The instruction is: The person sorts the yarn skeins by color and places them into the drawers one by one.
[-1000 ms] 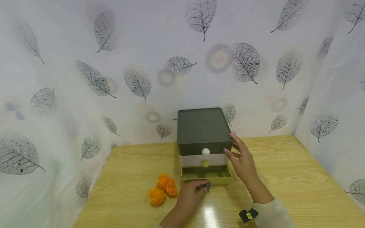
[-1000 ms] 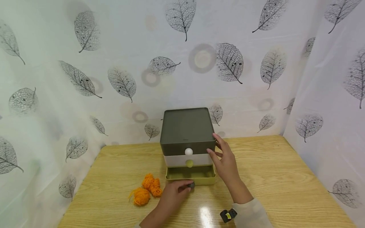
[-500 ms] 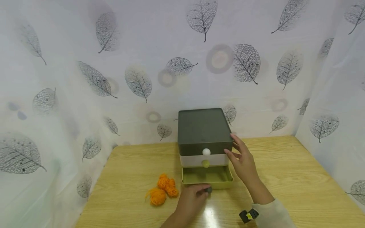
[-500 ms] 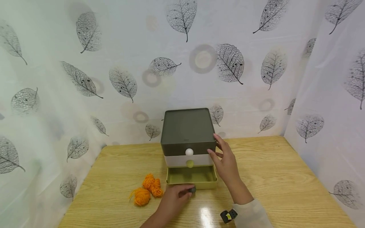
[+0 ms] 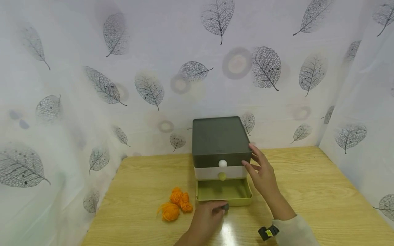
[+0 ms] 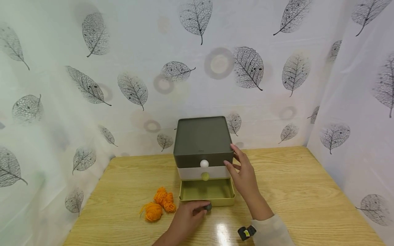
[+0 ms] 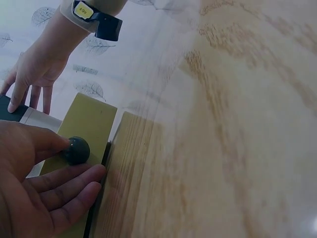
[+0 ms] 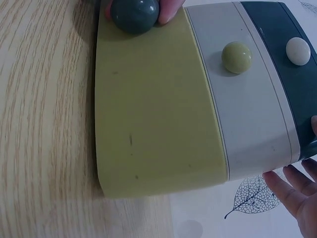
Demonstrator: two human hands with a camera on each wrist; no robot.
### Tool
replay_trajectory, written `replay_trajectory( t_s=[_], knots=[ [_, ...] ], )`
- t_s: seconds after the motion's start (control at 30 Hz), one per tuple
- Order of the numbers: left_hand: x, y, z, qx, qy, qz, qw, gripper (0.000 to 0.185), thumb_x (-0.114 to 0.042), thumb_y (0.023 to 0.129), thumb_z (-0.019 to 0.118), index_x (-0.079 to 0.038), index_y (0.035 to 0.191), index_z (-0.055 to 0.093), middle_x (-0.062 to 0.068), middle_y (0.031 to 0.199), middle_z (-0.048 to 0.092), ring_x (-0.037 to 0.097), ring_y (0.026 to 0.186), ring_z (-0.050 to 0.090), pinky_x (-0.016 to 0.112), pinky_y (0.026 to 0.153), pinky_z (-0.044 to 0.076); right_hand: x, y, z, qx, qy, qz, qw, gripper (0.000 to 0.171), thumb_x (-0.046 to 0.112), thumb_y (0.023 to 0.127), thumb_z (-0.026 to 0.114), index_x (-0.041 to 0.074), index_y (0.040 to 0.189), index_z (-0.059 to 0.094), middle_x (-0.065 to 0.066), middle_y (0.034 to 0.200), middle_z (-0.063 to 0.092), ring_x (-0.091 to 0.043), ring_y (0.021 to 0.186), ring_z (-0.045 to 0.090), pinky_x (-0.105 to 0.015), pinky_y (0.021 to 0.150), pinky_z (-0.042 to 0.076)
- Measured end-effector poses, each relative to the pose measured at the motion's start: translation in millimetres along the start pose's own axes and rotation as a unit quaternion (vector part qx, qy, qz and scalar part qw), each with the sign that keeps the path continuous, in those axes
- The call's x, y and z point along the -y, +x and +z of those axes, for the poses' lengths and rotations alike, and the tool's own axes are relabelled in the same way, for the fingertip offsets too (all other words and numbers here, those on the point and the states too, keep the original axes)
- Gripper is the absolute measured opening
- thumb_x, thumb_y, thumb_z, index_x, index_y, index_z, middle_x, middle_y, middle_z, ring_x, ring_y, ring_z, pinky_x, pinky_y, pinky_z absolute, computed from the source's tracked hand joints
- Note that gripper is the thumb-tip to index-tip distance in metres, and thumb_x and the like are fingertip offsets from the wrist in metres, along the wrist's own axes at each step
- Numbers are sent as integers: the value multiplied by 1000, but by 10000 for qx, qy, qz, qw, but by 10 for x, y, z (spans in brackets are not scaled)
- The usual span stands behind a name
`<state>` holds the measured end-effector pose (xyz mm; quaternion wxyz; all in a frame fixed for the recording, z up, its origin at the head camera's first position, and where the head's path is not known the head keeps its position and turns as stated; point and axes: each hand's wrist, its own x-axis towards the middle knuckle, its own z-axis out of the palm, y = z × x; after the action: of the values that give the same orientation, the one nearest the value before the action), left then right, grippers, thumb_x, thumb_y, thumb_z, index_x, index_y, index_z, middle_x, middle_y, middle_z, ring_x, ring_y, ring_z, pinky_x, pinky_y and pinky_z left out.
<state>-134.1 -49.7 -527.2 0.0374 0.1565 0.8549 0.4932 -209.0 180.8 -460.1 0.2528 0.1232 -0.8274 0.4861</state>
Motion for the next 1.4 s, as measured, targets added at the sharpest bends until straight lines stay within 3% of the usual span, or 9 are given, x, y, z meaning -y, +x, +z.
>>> replay_trajectory(
  t_s=[0.17,0.27,0.4,0.5,0.7,0.83,1.03,1.4],
  knots=[
    [30,-31,-32,280,104,-109,9995,31,-19,95,69,-26,125,73,1,113,76,-2,90,66,14,72,55,239,3,-48,44,-28,-31,10000,67,-3,93,69,8,153,41,-22,156,43,-49,125,57,-3,86,48],
    [59,-46,-48,370,159,-175,9990,33,-22,97,67,-31,128,70,0,116,75,-1,93,67,15,73,55,205,0,-49,61,-38,-31,10000,68,0,93,69,13,154,41,-18,156,43,-46,125,58,-4,86,49],
    [52,-71,-90,423,89,-256,9987,34,-24,97,66,-34,130,68,-1,115,75,1,94,68,16,75,56,-11,6,4,1,29,12,10000,70,-1,93,69,16,155,40,-17,157,42,-44,128,57,-2,86,48],
    [16,-99,-152,454,-31,-199,9988,33,-23,97,67,-29,129,69,-1,113,75,1,92,67,17,75,55,-33,11,13,-3,56,5,10000,70,-3,92,69,13,154,40,-19,157,42,-45,128,57,-1,85,47],
    [-115,-146,-356,573,-218,-87,9981,27,-20,97,67,-17,123,72,3,119,73,0,92,65,19,77,56,-42,8,-3,83,57,5,9999,72,3,93,70,22,156,39,-13,158,42,-41,130,58,-2,86,48],
    [-180,-161,-487,619,-199,-198,9977,24,-20,98,65,-14,119,72,3,116,73,1,95,64,20,79,55,13,14,-10,75,119,5,9999,71,-1,92,70,15,155,40,-18,157,42,-45,129,57,-1,86,47],
    [-164,-161,-653,323,-242,-174,9990,25,-23,100,63,-8,119,70,5,112,72,5,96,64,21,81,56,299,17,-80,145,54,6,9999,65,-4,93,68,3,152,41,-26,154,42,-49,126,57,-2,86,48],
    [-121,-139,-898,-461,228,84,9986,23,-20,97,67,-7,116,72,7,112,73,15,96,69,22,77,58,394,8,-109,189,92,92,9997,64,-1,94,67,6,152,41,-24,155,42,-47,127,57,-3,87,48]
  ],
)
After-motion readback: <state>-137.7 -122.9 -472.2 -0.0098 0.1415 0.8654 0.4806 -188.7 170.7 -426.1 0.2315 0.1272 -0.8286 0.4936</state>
